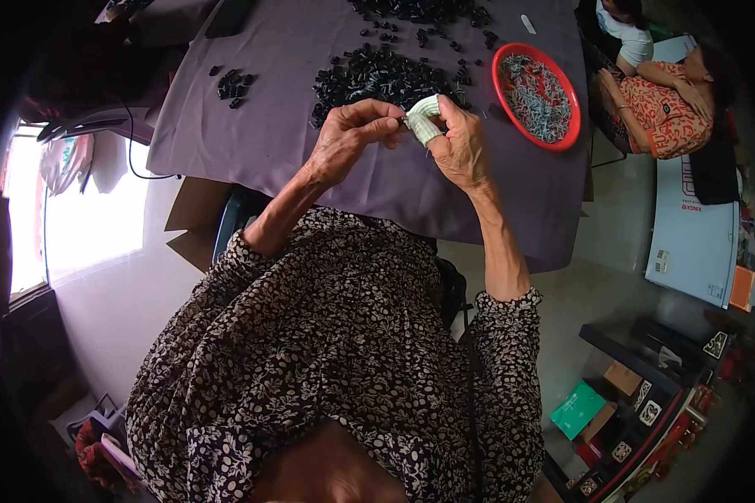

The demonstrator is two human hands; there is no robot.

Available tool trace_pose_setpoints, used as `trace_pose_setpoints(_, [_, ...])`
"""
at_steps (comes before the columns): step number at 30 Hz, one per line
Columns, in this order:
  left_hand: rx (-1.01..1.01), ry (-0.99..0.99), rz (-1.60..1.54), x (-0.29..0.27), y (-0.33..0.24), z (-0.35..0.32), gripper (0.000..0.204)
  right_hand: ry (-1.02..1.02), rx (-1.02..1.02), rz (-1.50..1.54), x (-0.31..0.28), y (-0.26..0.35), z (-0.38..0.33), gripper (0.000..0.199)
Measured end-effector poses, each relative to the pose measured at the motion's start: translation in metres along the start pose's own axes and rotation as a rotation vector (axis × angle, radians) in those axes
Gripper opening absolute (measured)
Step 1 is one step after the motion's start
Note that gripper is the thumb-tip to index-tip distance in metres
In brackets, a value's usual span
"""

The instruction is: The person assembles small plastic components by inserting pins into them by hand.

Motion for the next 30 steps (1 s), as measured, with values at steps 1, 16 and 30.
trace_pose_setpoints(1, [0.002, -0.001, 0.000, 0.000, 0.000, 0.000, 0.017, 0.004, -0.001, -0.016, -0.001, 0.000, 0.000, 0.012])
trace_pose_setpoints(16, [0.038, 0.001, 0.200, -0.003, -0.004, 0.010, 0.018, -0.030, -0.283, -0.222, 0.010, 0.008, 0.009, 0.009])
trace_pose_setpoints(30, [-0.004, -0.230, -0.082, -0.058, -0.022, 0.021, 0.014, 0.211, -0.280, -0.164, 0.075, -0.020, -0.021, 0.013])
Point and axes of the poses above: each hand's wrist, its own z-axis towards the middle knuckle, its own x-axis out of the palm, y = z × x, the point moved 4 cm from there along z, towards the middle knuckle, and after that the axes turned 15 degrees about -y, right-handed, at the moved point
